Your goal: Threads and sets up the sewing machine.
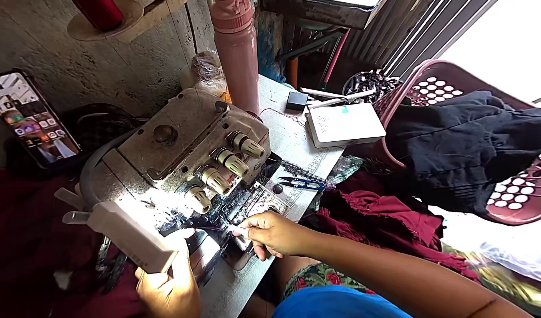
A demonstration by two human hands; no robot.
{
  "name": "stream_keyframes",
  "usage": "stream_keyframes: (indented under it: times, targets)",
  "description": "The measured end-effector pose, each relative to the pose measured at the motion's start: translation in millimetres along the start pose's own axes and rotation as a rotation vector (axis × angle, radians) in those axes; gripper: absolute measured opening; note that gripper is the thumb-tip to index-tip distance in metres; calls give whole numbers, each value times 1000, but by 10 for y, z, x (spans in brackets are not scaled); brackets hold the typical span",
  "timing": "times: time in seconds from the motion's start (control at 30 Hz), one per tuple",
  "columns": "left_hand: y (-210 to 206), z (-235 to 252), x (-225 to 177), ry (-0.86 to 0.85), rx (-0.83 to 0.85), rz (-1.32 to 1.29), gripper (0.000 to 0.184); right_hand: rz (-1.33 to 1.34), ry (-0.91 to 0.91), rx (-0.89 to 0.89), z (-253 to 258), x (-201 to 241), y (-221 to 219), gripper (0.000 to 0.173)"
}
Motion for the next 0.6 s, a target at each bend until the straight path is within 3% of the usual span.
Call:
stream_keyframes:
  times: [0.6]
  targets:
    - [3,-4,6,21,-1,-10,21,67,77,-15,23,55,-140,29]
Point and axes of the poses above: each hand's wrist, its own z-axis towards the middle knuckle, its own y-axis out of the back of the hand, x = y × z, the point moved 9 cm from there along z, towards the middle knuckle, and after that the axes turned 5 degrees about z, right-handed, at the moved point
